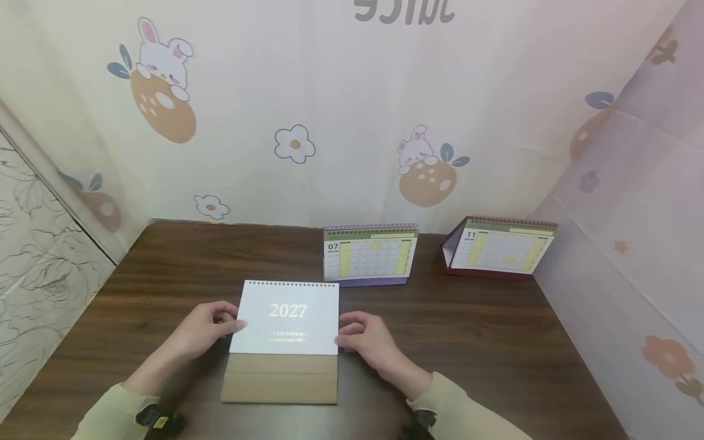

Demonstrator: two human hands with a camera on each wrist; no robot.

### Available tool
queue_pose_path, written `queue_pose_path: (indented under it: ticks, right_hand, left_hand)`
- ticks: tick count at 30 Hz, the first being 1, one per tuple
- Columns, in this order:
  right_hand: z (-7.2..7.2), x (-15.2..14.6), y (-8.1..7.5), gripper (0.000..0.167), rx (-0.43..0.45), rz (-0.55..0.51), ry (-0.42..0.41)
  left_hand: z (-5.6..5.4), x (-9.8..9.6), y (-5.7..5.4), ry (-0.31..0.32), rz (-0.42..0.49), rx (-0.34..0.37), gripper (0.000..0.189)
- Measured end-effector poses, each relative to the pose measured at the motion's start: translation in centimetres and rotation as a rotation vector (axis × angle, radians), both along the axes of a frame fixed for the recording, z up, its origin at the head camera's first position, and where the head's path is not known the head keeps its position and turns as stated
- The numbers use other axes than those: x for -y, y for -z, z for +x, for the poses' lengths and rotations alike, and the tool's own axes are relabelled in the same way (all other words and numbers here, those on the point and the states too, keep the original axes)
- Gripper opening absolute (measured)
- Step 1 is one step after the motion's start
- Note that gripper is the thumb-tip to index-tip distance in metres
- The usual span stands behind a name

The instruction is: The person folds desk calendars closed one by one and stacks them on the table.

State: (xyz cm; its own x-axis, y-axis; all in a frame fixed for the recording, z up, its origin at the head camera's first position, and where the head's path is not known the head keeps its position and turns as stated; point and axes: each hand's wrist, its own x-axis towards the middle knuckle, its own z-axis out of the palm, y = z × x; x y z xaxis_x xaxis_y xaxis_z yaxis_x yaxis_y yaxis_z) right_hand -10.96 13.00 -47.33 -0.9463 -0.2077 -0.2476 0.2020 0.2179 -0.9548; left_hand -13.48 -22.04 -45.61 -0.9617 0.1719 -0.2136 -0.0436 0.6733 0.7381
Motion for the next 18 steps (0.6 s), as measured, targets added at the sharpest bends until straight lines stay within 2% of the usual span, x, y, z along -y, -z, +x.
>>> queue_pose_path:
  ticks: [5,12,18]
  right_hand:
    - [0.0,2.0,0.3,0.041,-0.008,-0.001,0.01]
    - [0.0,4.7,0.6,0.038,-0.03,-0.056,0.006]
    - [-0.1,5.7,0.5,0.037,-0.042,-0.012,0.004]
  left_hand:
    - [0.0,1.5,-0.1,0.0,-0.042,-0.011,0.049]
    - [0.3,3.2,-0.2,0.006,-0.12,-0.054,0.044]
    - [0.4,4.3,-0.1,0.018,-0.158,-0.063,0.049]
